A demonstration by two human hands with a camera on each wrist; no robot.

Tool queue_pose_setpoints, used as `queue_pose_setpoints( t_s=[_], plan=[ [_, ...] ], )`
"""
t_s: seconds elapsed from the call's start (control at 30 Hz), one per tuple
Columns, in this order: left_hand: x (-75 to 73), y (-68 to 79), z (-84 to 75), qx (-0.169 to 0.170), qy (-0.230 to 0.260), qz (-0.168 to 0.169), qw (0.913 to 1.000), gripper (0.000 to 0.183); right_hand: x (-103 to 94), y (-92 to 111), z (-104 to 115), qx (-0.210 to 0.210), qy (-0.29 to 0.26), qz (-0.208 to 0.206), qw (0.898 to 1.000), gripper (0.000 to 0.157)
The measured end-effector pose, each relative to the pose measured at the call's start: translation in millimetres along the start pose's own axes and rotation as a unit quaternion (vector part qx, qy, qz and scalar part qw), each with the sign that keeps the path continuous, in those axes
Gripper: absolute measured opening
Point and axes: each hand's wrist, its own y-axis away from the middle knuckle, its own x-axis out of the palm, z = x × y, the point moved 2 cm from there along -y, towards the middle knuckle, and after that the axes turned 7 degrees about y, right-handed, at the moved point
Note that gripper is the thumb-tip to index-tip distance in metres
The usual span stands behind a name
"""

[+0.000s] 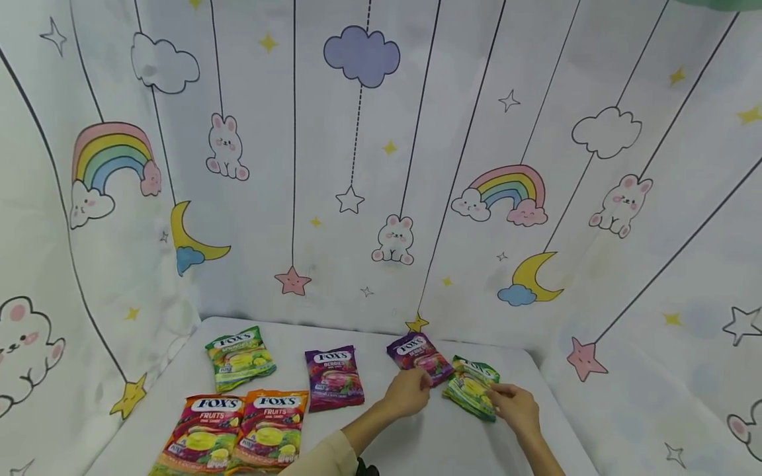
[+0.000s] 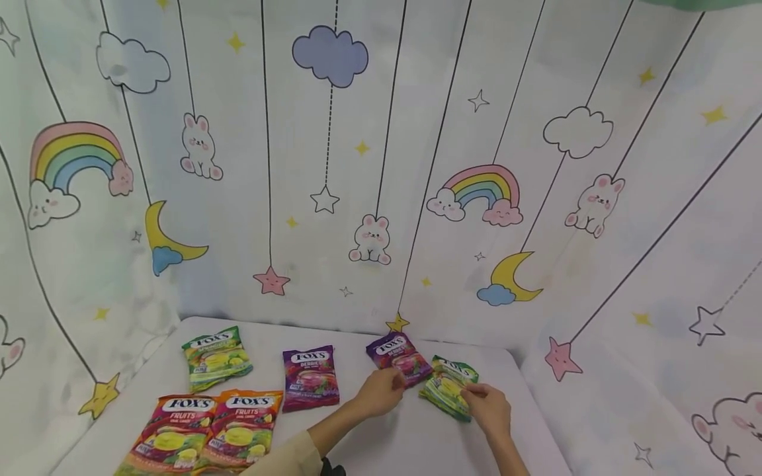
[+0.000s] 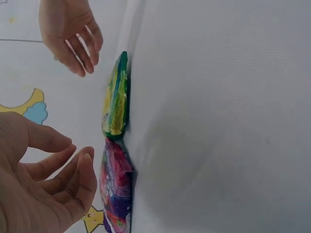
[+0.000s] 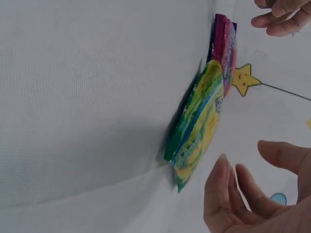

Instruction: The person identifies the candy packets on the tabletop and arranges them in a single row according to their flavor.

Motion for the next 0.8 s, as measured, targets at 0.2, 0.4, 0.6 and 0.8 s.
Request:
queue_pose_setpoints(
  t_s=[0.2, 0.4, 0.6, 0.8],
  plan=[
    [12.8, -6.0, 4.6, -0.006, 0.0, -0.003, 1.0, 0.015, -1.3, -7, -10, 0.013, 0.002, 0.009, 1.0, 0.046],
    [28.8, -10.1, 8.9, -0.001, 0.013, -0.01, 0.9999, 0.016, -7.0, -12, -24, 0.02, 0.009, 0.011, 1.0, 0.046],
    [42.9, -16.3, 10.3, -0.024, 0.041, -0.005, 0.9988, 0.025, -9.4, -18, -34, 0.024, 0.005, 0.025, 0.999, 0.05],
    [53.3, -20.8, 13.5, -0.061, 0.043, 0.006, 0.9972, 0.033, -1.4, -27, -40, 0.044, -0.004, 0.031, 0.999, 0.051]
  ],
)
